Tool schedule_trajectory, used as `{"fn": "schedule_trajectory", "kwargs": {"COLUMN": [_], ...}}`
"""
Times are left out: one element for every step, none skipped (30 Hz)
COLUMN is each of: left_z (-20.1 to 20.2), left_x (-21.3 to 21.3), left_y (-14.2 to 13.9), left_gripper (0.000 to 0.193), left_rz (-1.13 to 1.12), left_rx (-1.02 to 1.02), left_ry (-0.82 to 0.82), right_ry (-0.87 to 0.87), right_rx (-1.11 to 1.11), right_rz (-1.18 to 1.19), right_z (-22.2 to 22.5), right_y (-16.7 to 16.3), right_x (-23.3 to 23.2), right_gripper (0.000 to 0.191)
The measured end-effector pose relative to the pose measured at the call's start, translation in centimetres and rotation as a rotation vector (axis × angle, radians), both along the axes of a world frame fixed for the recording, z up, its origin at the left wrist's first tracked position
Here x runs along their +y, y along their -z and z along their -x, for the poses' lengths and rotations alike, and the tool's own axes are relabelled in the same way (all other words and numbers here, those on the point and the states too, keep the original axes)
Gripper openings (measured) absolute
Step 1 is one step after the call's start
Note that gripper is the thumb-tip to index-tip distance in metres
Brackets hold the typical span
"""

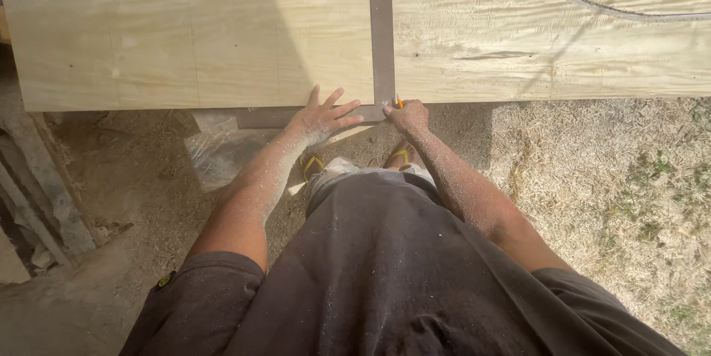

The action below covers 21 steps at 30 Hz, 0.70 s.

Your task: The person measures a plywood sheet with a tape measure and marks it with a pencil, then uses an L-square as a straightedge to draw straight guide lines across the sheet, repositioning the square to mark several locations.

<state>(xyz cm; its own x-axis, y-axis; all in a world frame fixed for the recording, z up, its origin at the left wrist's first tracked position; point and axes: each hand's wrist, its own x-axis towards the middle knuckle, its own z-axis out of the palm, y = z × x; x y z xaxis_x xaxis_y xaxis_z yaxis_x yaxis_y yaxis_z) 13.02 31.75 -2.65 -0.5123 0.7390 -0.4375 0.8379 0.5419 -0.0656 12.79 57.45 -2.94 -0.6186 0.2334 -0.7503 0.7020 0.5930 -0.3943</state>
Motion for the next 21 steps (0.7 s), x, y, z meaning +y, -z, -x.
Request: {"fn": "schedule_trajectory", "kwargs": {"left_z": [0.1, 0.0, -0.2, -0.4, -0.2, 0.2, 0.5, 0.7, 0.9, 1.1, 1.2, 1.3, 1.4, 1.3, 1.3, 1.3, 1.3, 1.4, 1.4, 1.4, 1.4], "left_x": [1.6, 3.0, 4.4, 5.7, 7.1, 8.7, 10.0, 10.9, 11.8, 12.6, 13.2, 13.6, 13.9, 14.1, 14.2, 14.3, 14.4, 14.6, 14.7, 14.8, 15.0], "left_y": [0.3, 0.5, 0.8, 1.0, 1.1, 1.1, 1.0, 0.9, 0.7, 0.3, 0.0, -0.4, -0.8, -1.1, -1.4, -1.6, -1.8, -1.9, -2.1, -2.2, -2.4], "left_gripper": [0.078, 0.077, 0.076, 0.074, 0.075, 0.076, 0.077, 0.078, 0.079, 0.080, 0.082, 0.083, 0.084, 0.085, 0.087, 0.088, 0.089, 0.091, 0.093, 0.095, 0.098], "left_rz": [-0.032, -0.152, -0.273, -0.392, -0.331, -0.267, -0.201, -0.173, -0.147, -0.119, -0.098, -0.077, -0.055, -0.035, -0.013, 0.008, 0.016, 0.024, 0.034, 0.051, 0.069], "left_rx": [-0.008, 0.055, 0.115, 0.174, 0.124, 0.074, 0.025, -0.013, -0.048, -0.082, -0.081, -0.078, -0.076, -0.081, -0.084, -0.090, -0.104, -0.116, -0.128, -0.140, -0.150], "left_ry": [0.003, 0.013, 0.020, 0.024, 0.031, 0.037, 0.045, 0.039, 0.032, 0.026, 0.029, 0.030, 0.029, 0.025, 0.021, 0.018, 0.013, 0.008, 0.002, -0.004, -0.008], "right_ry": [0.025, 0.048, 0.063, 0.077, 0.090, 0.109, 0.129, 0.149, 0.143, 0.136, 0.128, 0.138, 0.147, 0.153, 0.158, 0.164, 0.171, 0.168, 0.165, 0.162, 0.172], "right_rx": [0.047, 0.092, 0.101, 0.109, 0.115, 0.111, 0.109, 0.109, 0.113, 0.117, 0.121, 0.138, 0.153, 0.167, 0.187, 0.204, 0.219, 0.211, 0.204, 0.199, 0.183], "right_rz": [0.012, 0.021, 0.021, 0.022, 0.026, 0.039, 0.052, 0.063, 0.060, 0.057, 0.055, 0.074, 0.092, 0.112, 0.131, 0.149, 0.166, 0.168, 0.171, 0.176, 0.201], "right_z": [-0.4, -0.8, -1.0, -1.0, -1.2, -1.3, -1.3, -1.4, -1.5, -1.7, -1.8, -1.9, -2.1, -2.3, -2.4, -2.4, -2.5, -2.5, -2.5, -2.4, -2.3], "right_y": [-0.1, -0.1, 0.1, 0.3, 0.5, 0.8, 1.0, 1.2, 1.3, 1.4, 1.5, 1.6, 1.7, 1.9, 2.0, 2.1, 2.3, 2.4, 2.5, 2.6, 2.7], "right_x": [1.8, 3.7, 5.5, 7.1, 8.6, 9.9, 11.1, 12.1, 12.9, 13.6, 14.1, 14.4, 14.6, 14.8, 14.9, 14.9, 15.0, 15.2, 15.4, 15.4, 15.5], "right_gripper": [0.041, 0.039, 0.038, 0.036, 0.035, 0.035, 0.035, 0.035, 0.035, 0.035, 0.035, 0.035, 0.035, 0.035, 0.034, 0.034, 0.034, 0.033, 0.033, 0.032, 0.032]}}
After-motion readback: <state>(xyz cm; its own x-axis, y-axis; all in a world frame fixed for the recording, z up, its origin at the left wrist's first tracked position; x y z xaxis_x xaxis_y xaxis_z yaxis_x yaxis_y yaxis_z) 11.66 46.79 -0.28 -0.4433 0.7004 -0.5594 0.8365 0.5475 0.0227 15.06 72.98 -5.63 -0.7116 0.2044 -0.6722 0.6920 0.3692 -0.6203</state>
